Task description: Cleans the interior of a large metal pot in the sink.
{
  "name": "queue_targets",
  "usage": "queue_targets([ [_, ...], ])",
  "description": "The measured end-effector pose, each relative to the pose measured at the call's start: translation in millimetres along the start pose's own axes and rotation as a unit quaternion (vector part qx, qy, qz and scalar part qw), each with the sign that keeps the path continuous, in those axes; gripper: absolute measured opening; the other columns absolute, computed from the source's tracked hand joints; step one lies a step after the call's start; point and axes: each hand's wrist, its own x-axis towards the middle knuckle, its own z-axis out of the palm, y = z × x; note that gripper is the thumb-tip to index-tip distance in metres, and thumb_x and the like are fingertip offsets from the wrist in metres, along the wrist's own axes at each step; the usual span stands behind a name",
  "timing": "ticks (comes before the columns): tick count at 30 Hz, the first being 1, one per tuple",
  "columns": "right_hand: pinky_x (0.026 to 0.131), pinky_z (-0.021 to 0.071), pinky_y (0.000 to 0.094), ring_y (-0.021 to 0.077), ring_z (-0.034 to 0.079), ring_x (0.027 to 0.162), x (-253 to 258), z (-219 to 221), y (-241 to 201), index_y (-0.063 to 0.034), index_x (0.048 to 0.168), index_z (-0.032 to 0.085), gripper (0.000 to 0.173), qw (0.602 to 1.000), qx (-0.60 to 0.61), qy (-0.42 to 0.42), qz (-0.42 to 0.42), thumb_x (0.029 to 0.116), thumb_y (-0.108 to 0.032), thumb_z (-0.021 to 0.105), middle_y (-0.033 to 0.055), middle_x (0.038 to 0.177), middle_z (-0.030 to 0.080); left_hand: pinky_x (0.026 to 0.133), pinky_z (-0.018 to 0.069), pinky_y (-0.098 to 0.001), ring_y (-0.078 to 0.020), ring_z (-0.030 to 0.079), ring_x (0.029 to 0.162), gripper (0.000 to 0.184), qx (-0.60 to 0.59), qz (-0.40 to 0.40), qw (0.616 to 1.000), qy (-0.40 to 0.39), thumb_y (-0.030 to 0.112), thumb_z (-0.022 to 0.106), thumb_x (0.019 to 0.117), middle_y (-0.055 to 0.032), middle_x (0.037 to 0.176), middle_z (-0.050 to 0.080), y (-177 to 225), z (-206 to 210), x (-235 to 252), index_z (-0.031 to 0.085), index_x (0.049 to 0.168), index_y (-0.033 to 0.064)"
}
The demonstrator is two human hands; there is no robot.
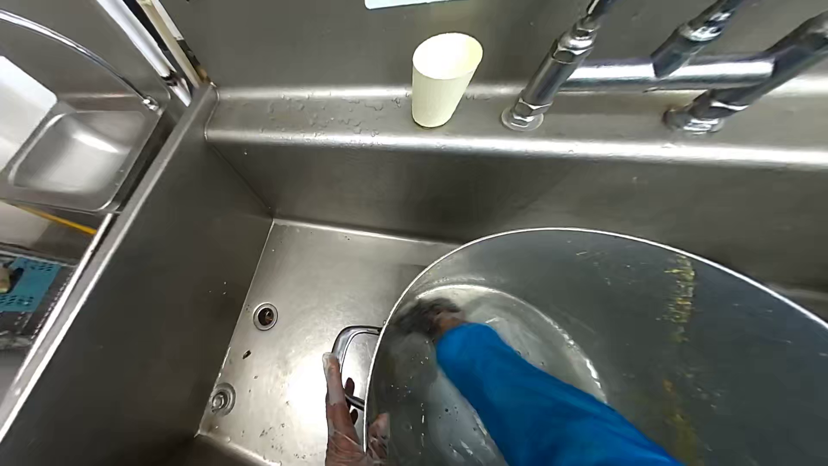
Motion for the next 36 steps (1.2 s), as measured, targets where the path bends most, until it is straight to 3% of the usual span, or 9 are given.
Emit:
queue_targets([
  [3, 0.121, 0.0307, 0.059, 0.042, 0.044, 0.146, 44, -18, 74, -0.0071, 0.145, 0.058, 0.046, 0.969, 0.164, 0.134, 0.13, 0.1034, -0.025, 0.064, 0.0251, 0.151, 0.052, 0.112, 0.0425, -0.0382, -0.0314, 0.037, 0.147, 0.092, -0.006, 0.002, 1.0, 0.004, 0.013, 0.066, 0.093, -0.0321, 0.166, 0.007, 0, -1, 1, 0.007, 0.162, -0.0041],
  [6, 0.121, 0.0314, 0.058, 0.0417, 0.044, 0.145, 31, -9, 41, -0.0009, 0.144, 0.057, 0.045, 0.976, 0.134, 0.099, 0.138, 0.1054, -0.025, 0.059, 0.0262, 0.152, 0.051, 0.113, 0.042, -0.038, -0.0302, 0.036, 0.148, 0.093, -0.014, -0.014, 1.0, 0.004, 0.013, 0.066, 0.0926, -0.0303, 0.166, 0.006, 1, 3, -2, 0.007, 0.162, -0.0025],
  [10, 0.12, 0.029, 0.0635, 0.0498, 0.036, 0.148, -24, 74, -60, 0.0, 0.152, 0.046, 0.048, 0.999, 0.011, -0.051, -0.003, 0.1074, -0.017, 0.049, 0.0283, 0.159, 0.041, 0.112, 0.0432, -0.0397, -0.0309, 0.037, 0.147, 0.093, -0.011, -0.01, 1.0, 0.005, 0.009, 0.065, 0.0916, -0.0294, 0.167, 0.007, -1, 1, 1, 0.006, 0.162, -0.0019],
  [15, 0.116, 0.0323, 0.0684, 0.0535, 0.034, 0.147, -83, 140, -38, -0.0037, 0.156, 0.041, 0.051, 0.968, -0.06, -0.223, -0.096, 0.1091, -0.022, 0.046, 0.0293, 0.161, 0.037, 0.113, 0.0418, -0.0415, -0.0318, 0.035, 0.149, 0.092, -0.007, -0.004, 1.0, -0.001, 0.014, 0.064, 0.0938, -0.0305, 0.167, 0.005, -1, 0, 2, 0.005, 0.162, -0.0022],
  [22, 0.119, 0.0299, 0.0653, 0.0509, 0.038, 0.146, 2, 42, -54, -0.0023, 0.148, 0.053, 0.047, 0.994, -0.032, -0.058, -0.087, 0.1039, -0.016, 0.056, 0.0288, 0.157, 0.043, 0.112, 0.0423, -0.0393, -0.0306, 0.035, 0.148, 0.093, -0.006, -0.004, 1.0, 0.001, 0.009, 0.065, 0.0922, -0.0297, 0.167, 0.005, 2, 0, 4, 0.005, 0.162, -0.0027],
  [26, 0.12, 0.0341, 0.0568, 0.0447, 0.04, 0.147, -35, 95, -62, -0.0054, 0.151, 0.05, 0.049, 0.989, 0.144, -0.038, 0.009, 0.1061, -0.023, 0.055, 0.0277, 0.157, 0.043, 0.112, 0.0433, -0.0407, -0.0322, 0.037, 0.147, 0.092, 0.001, -0.009, 1.0, 0.002, 0.011, 0.065, 0.092, -0.03, 0.167, 0.007, 1, -1, 4, 0.007, 0.162, -0.0031],
  [30, 0.114, 0.0367, 0.0677, 0.0522, 0.038, 0.146, -63, 106, -54, -0.0062, 0.157, 0.041, 0.053, 0.979, -0.041, -0.182, -0.078, 0.1075, -0.023, 0.05, 0.0311, 0.159, 0.039, 0.112, 0.0427, -0.041, -0.0327, 0.039, 0.146, 0.092, 0.015, -0.019, 1.0, 0.003, 0.009, 0.066, 0.0914, -0.029, 0.167, 0.01, 2, -1, 2, 0.009, 0.163, -0.0015],
  [33, 0.119, 0.0323, 0.0623, 0.0476, 0.041, 0.145, -14, 56, -60, 0.0005, 0.148, 0.051, 0.048, 0.995, -0.018, -0.069, -0.074, 0.1051, -0.021, 0.055, 0.0288, 0.154, 0.047, 0.112, 0.0431, -0.0398, -0.0315, 0.041, 0.145, 0.091, 0.022, -0.008, 1.0, 0.004, 0.015, 0.066, 0.092, -0.0297, 0.166, 0.013, 2, 0, 3, 0.011, 0.162, -0.0028],
  [36, 0.119, 0.0327, 0.0636, 0.0506, 0.036, 0.148, -14, 63, -59, -0.0036, 0.156, 0.043, 0.055, 0.998, 0.036, -0.049, -0.035, 0.1049, -0.021, 0.055, 0.0323, 0.16, 0.036, 0.11, 0.044, -0.0393, -0.0312, 0.042, 0.143, 0.09, 0.029, -0.005, 1.0, 0.005, 0.014, 0.066, 0.092, -0.0298, 0.166, 0.013, 0, 1, 3, 0.011, 0.162, -0.003],
])
